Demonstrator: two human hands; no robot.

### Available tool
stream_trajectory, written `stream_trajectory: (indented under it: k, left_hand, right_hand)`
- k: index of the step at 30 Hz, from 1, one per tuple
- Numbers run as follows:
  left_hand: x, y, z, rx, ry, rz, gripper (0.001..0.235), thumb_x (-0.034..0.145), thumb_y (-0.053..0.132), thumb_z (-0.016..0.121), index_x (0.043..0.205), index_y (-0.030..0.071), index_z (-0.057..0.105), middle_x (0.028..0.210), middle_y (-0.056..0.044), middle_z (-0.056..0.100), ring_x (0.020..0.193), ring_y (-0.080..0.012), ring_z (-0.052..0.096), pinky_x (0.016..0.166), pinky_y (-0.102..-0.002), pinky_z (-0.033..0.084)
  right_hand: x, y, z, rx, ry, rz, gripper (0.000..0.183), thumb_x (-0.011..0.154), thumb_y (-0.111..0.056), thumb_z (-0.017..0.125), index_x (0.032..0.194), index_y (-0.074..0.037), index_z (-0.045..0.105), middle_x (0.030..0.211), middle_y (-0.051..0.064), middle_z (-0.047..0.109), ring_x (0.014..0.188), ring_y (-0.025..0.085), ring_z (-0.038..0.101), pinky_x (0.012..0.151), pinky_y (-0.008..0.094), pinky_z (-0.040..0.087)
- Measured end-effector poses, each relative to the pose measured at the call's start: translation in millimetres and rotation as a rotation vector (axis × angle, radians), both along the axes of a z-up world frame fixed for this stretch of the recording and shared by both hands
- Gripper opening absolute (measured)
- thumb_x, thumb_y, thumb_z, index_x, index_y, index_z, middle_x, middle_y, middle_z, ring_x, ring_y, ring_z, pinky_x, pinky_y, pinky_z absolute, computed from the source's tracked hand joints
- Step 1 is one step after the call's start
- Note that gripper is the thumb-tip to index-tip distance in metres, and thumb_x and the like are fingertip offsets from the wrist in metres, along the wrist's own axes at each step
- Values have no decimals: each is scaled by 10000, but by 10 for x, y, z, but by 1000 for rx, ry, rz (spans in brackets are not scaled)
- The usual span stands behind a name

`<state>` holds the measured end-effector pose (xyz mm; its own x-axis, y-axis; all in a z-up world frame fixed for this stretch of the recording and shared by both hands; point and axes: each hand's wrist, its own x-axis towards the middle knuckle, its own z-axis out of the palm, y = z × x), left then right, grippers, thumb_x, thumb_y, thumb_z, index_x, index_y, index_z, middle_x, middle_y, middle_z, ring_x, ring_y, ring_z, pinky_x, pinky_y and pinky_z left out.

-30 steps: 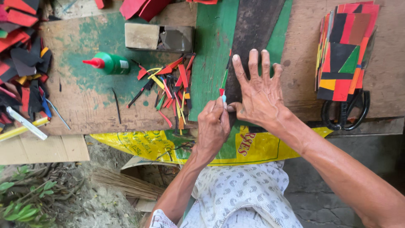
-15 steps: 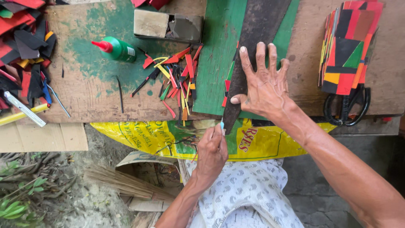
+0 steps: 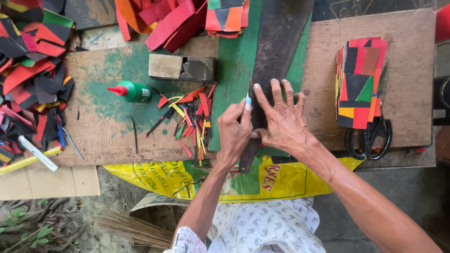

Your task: The person uses a utility knife and a metal saw as a straightedge to cut small rectangular pieces of multicolored paper on a wooden workbench. The person repeatedly aligns the saw, cuts the paper, and stacks the finished pieces on the right side of the table.

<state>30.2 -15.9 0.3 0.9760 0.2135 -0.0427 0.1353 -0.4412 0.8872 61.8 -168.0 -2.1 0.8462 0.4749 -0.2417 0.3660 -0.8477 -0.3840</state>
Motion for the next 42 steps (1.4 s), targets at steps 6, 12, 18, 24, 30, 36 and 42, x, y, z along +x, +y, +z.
stream_trajectory:
  k: [6,12,18,24,30,36,42]
  left_hand:
    - [178,5,-156,56,19,-27,192,993,86,644,1113,-45,717,769,-154,633,616,-206,597,581,-356,456]
    - [193,-1,-143,83,29,-54,179,996,90,638,1087,-46,711,776,-173,631,620,-247,615,586,-375,463]
    - [192,11,-166,149,7,-131,107,979,37,619,953,-46,680,770,-197,610,693,-343,629,622,-440,466]
    - [175,14,-176,188,-31,-172,68,949,-2,600,941,-39,657,780,-201,609,733,-370,628,647,-472,472]
    - [158,20,-187,185,-17,-181,60,948,-13,596,916,-36,641,778,-203,607,739,-372,625,666,-475,475]
    - [-11,8,-64,198,-5,-187,79,920,-37,589,975,-39,645,778,-210,605,745,-387,623,656,-481,468]
    - [-469,36,70,188,53,-172,135,913,-61,581,1034,-77,639,787,-230,589,740,-400,614,644,-483,467]
  right_hand:
    - [20,-8,5,37,20,-16,1233,556,-476,896,1580,-175,279,1530,242,270,1412,468,238,1008,723,277]
    - [27,-20,12,40,16,-11,1227,557,-470,895,1579,-178,283,1518,243,274,1399,470,246,1003,714,280]
    - [16,-17,4,24,-6,1,1217,577,-434,890,1600,-172,284,1529,238,284,1413,461,259,1016,695,290]
    - [33,2,13,-7,13,21,1238,563,-444,899,1592,-144,279,1515,254,285,1403,480,265,994,695,292]
    - [36,4,10,-17,32,25,1244,565,-433,899,1596,-147,266,1519,252,281,1408,480,265,992,698,299]
    - [24,-2,8,-20,15,22,1224,607,-433,891,1615,-145,260,1542,260,270,1424,493,253,1004,723,292]
    - [3,12,-5,7,17,2,1223,598,-481,890,1593,-140,265,1553,268,258,1428,499,244,1012,756,280]
